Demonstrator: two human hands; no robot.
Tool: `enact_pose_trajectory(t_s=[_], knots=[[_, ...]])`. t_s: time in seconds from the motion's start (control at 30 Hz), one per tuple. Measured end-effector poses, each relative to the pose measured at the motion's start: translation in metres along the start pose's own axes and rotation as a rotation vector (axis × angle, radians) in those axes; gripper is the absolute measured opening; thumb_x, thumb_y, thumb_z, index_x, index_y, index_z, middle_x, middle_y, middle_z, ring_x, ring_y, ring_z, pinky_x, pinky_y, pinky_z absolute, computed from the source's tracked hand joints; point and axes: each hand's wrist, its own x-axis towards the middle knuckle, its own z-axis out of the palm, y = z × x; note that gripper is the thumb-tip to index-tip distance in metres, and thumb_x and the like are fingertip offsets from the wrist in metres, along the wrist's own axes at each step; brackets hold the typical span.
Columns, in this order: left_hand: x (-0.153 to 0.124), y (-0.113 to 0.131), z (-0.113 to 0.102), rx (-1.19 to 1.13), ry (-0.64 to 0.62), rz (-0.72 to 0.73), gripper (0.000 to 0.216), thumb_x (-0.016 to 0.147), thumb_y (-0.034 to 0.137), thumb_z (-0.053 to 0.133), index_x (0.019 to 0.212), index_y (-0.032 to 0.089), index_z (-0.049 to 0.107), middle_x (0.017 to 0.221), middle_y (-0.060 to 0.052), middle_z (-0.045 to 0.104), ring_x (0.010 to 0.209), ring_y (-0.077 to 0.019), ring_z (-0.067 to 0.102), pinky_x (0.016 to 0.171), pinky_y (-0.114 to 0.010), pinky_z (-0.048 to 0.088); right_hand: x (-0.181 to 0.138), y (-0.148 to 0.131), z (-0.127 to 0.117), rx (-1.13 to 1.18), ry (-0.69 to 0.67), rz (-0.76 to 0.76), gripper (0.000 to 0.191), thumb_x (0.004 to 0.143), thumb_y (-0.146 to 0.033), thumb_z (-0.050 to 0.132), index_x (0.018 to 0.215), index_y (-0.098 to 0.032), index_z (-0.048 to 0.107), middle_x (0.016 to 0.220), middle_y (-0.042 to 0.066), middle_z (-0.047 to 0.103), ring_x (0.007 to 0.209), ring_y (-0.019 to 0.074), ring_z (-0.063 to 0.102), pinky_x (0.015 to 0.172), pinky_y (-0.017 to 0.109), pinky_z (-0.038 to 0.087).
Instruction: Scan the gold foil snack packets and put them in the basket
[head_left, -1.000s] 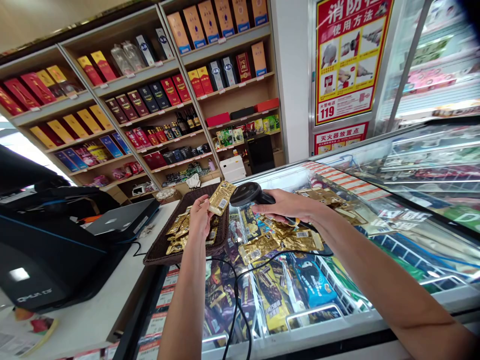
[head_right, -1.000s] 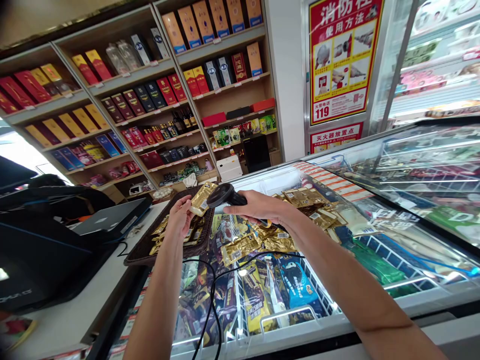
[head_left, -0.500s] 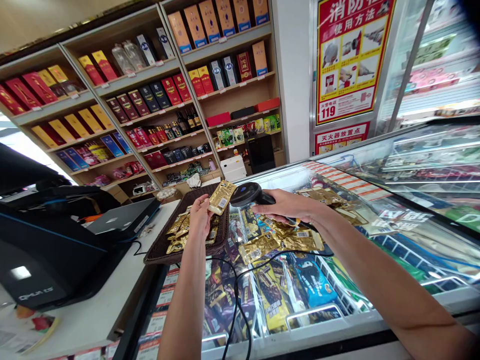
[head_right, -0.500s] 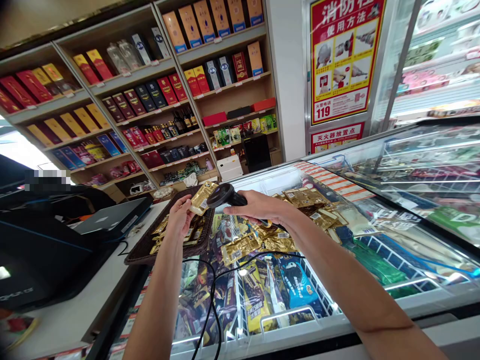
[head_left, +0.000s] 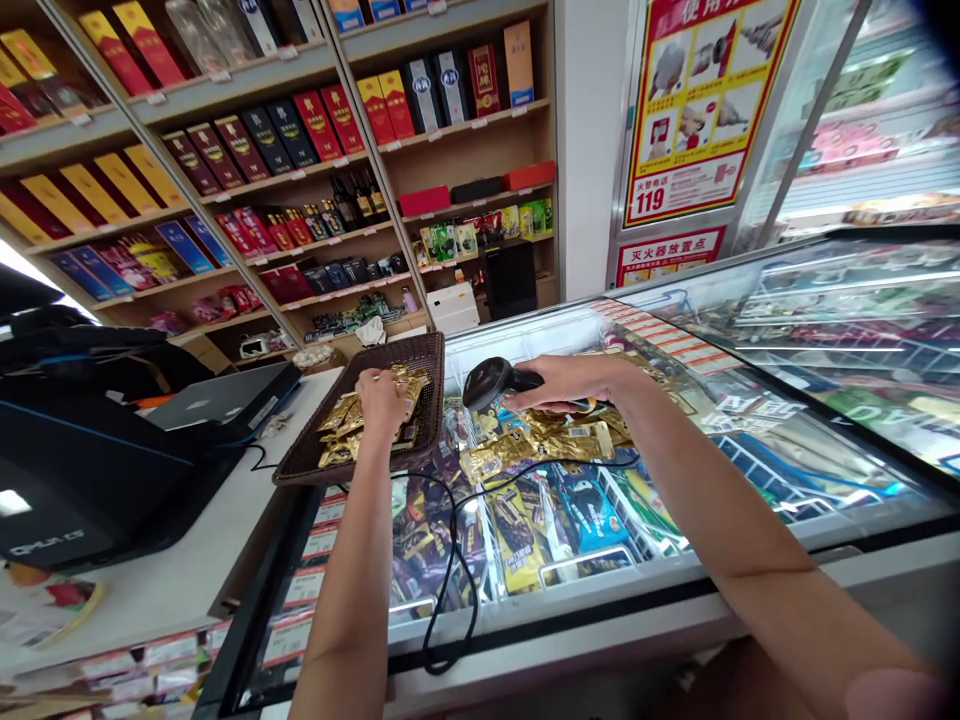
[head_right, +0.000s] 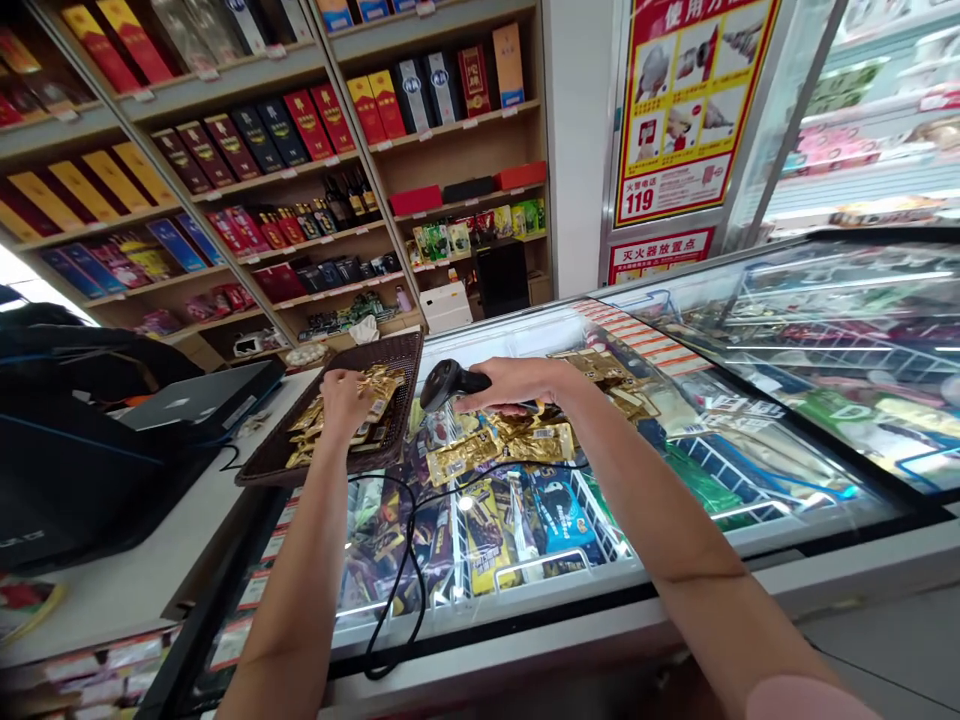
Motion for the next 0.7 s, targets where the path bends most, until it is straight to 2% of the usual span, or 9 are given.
enact_pose_trajectory(t_s=[0.1,0.17,0.23,0.37,0.53,0.6,0.7], knots=[[-0.013,0.017,0.015,0.14,-0.376,0.172,0.014,0.062,0.027,0.072,0.073,0.021,0.066,0.104,-0.011,0.063,0.114,-0.0346,0.048,0.094,-0.039,0.034,-0.008,0.006,-0.008,-0.086,-0.029,0.054,0.046,0.065,-0.055,0.073,0.087,-0.018,0.059,0.053,-0.005,0.051,0.043,0.009,0.043,0.041,0.022,0.028],[-0.025,0.026,0.031,0.202,-0.622,0.257,0.026,0.05,0.034,0.079,0.071,0.024,0.067,0.09,-0.005,0.067,0.095,-0.028,0.059,0.084,-0.032,0.04,-0.014,0.009,-0.014,-0.143,-0.042,0.087,0.047,0.064,-0.054,0.074,0.091,-0.018,0.062,0.051,-0.005,0.051,0.043,0.01,0.044,0.042,0.023,0.029],[-0.037,0.031,0.047,0.257,-0.747,0.293,0.038,0.037,0.036,0.084,0.069,0.024,0.066,0.084,-0.003,0.067,0.085,-0.0245,0.062,0.075,-0.027,0.043,-0.02,0.012,-0.019,-0.175,-0.058,0.099,0.049,0.064,-0.054,0.073,0.095,-0.018,0.062,0.05,-0.005,0.051,0.042,0.0102,0.044,0.043,0.023,0.03],[-0.049,0.033,0.069,0.387,-0.801,0.294,0.046,0.028,0.029,0.086,0.065,0.022,0.059,0.081,-0.005,0.067,0.086,-0.0282,0.062,0.072,-0.03,0.042,-0.025,0.017,-0.026,-0.182,-0.076,0.087,0.05,0.064,-0.055,0.073,0.096,-0.017,0.062,0.051,-0.005,0.051,0.042,0.009,0.043,0.042,0.022,0.029],[-0.05,0.037,0.072,0.426,-0.834,0.261,0.044,0.029,0.018,0.085,0.053,0.021,0.048,0.065,-0.004,0.062,0.086,-0.033,0.062,0.074,-0.035,0.039,-0.028,0.019,-0.029,-0.171,-0.046,0.097,0.048,0.064,-0.053,0.074,0.094,-0.017,0.062,0.05,-0.005,0.05,0.042,0.0091,0.043,0.042,0.022,0.029],[-0.05,0.04,0.068,0.387,-0.85,0.257,0.04,0.034,0.015,0.083,0.048,0.021,0.045,0.059,-0.002,0.059,0.082,-0.0302,0.062,0.073,-0.033,0.038,-0.03,0.017,-0.029,-0.155,-0.044,0.089,0.046,0.065,-0.051,0.074,0.093,-0.018,0.062,0.05,-0.006,0.049,0.042,0.009,0.043,0.042,0.022,0.029],[-0.047,0.047,0.056,0.268,-0.867,0.253,0.023,0.051,0.018,0.076,0.054,0.022,0.054,0.059,-0.001,0.059,0.071,-0.0235,0.061,0.068,-0.029,0.039,-0.033,0.01,-0.027,-0.136,-0.034,0.072,0.045,0.066,-0.051,0.073,0.095,-0.018,0.062,0.05,-0.006,0.048,0.041,0.0086,0.042,0.041,0.021,0.028]])
